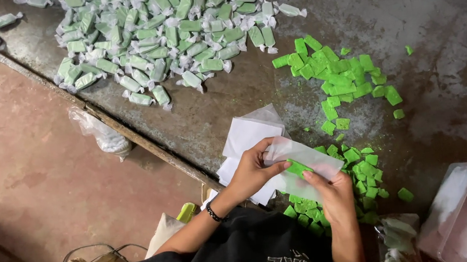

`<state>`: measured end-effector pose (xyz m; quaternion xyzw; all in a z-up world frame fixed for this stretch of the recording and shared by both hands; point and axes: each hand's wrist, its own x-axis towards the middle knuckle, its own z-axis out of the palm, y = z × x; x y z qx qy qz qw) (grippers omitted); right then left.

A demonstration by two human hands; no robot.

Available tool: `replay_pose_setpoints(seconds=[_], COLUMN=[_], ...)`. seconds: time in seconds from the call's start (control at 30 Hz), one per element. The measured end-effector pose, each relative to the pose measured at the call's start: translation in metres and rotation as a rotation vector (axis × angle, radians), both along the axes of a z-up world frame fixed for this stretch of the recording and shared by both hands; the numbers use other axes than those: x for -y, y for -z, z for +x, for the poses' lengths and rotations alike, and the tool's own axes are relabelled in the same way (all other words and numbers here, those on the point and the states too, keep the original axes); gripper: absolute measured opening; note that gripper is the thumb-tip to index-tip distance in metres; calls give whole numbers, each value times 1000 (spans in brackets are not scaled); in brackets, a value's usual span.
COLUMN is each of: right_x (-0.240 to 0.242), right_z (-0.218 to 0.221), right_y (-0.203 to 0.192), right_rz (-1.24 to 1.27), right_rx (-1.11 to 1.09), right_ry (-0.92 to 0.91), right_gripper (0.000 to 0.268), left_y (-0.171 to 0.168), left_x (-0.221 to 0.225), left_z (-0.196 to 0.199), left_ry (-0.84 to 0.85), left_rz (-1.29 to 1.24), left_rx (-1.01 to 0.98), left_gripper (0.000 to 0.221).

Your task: The person is manually wrapping small green confectionery items in white paper squares on a metal production table.

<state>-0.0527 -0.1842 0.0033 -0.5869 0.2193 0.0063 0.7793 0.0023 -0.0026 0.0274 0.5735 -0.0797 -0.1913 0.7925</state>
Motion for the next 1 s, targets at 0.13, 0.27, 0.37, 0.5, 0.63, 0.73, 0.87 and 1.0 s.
replay_pose_setpoints(seconds=[0.13, 0.27, 0.37, 0.5, 0.63, 0.73, 0.87, 1.0], right_x=[10, 16, 11, 14, 7, 8, -11, -8], right_z=[-3, -5, -2, -6, -7, -7, -1, 4], right_y=[3, 12, 11, 23, -4, -24, -38, -32], right_rz=[68, 107, 137, 156, 103, 228, -145, -67], right_rx=[-50, 47, 43, 88, 71, 374, 185, 156], right_ry=[47, 83, 44, -144, -133, -456, -200, -110], right_gripper=[38, 29, 34, 41, 37, 73, 104, 78], left_y=[-3, 3, -7, -14, 2, 3, 11, 9], left_x=[-15, -32, -29, -10, 4, 10, 14, 15], left_z=[7, 9, 3, 5, 1, -2, -10, -11], left_ry=[-130, -183, 140, 236, 94, -49, -81, -73], left_rz=[49, 200, 334, 173, 123, 7, -49, -169], left_rx=[126, 297, 546, 635, 503, 138, 60, -34], left_gripper=[33, 38, 39, 7, 2, 14, 20, 83])
